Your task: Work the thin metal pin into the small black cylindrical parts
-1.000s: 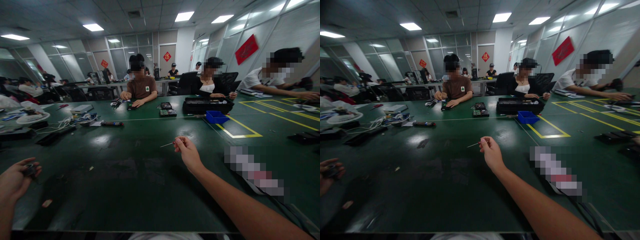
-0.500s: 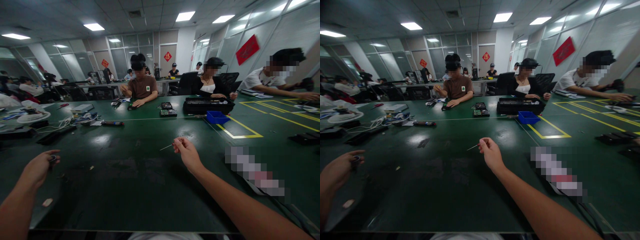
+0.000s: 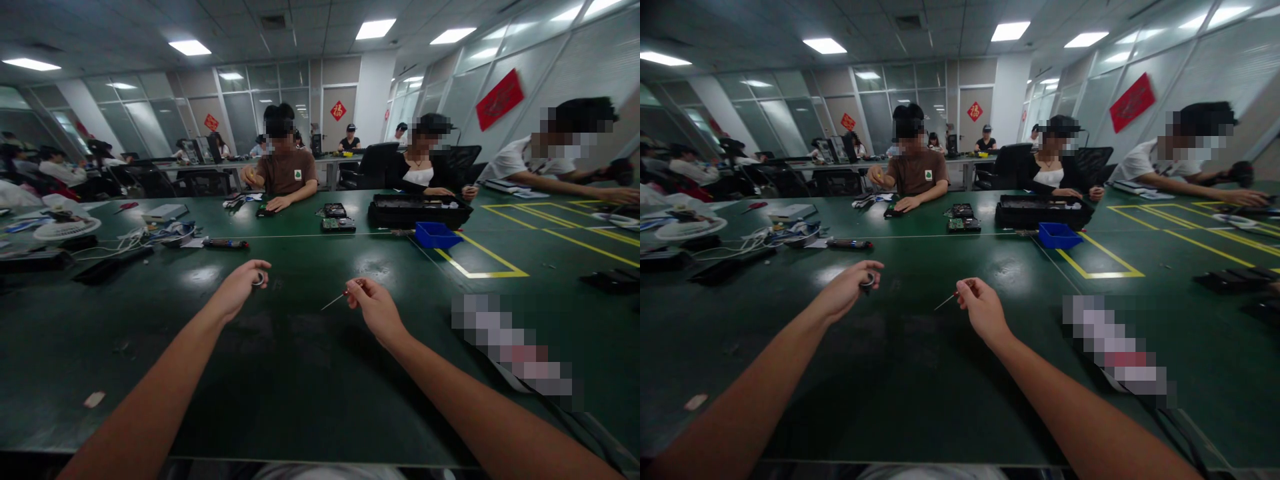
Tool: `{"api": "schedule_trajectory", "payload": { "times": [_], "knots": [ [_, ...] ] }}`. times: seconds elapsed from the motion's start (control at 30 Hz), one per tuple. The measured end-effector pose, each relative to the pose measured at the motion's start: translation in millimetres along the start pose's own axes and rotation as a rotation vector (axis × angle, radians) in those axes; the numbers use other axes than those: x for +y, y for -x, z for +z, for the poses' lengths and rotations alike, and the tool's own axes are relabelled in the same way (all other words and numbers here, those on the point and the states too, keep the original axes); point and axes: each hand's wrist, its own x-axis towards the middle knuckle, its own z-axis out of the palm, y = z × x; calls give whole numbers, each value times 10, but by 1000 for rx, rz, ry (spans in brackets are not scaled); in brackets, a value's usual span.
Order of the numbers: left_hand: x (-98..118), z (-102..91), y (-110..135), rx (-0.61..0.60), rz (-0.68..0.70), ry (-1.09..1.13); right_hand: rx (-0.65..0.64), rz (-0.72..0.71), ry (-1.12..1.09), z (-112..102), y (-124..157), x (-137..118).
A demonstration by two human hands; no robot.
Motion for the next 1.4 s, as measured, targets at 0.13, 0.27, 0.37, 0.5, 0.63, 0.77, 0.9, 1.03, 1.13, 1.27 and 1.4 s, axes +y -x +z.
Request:
{"api": "schedule_trajectory", "payload": {
  "times": [0.13, 0.27, 0.37, 0.5, 0.63, 0.77, 0.9, 1.03, 1.13, 1.27, 1.4],
  "knots": [
    [26, 584, 57, -111, 57, -98, -30, -5, 18, 4, 14, -18],
    [-112, 936, 105, -209, 130, -246, -59, 27, 26, 13, 43, -53],
    [-243, 994, 105, -252, 144, -298, -56, 51, -12, 11, 52, -66],
    [-355, 915, 100, -202, 179, -430, 1, 67, -101, 0, 38, -55],
    [-432, 842, 77, -167, 336, -478, 42, 58, -213, -5, 19, -48],
    [-491, 834, 39, -154, 454, -439, 53, 52, -279, -5, 24, -68],
    [-524, 854, 30, -128, 456, -417, 39, 5, -222, 0, 35, -72],
    [-542, 865, 31, -107, 434, -421, 36, -17, -170, 5, 32, -45],
    [-551, 859, 26, -105, 447, -424, 23, -30, -152, 3, 30, -26],
    [-552, 846, 23, -113, 459, -430, 9, -50, -119, -4, 34, -24],
    [-535, 840, 36, -132, 465, -444, 47, -66, 47, -28, 53, -61]
  ]
}}
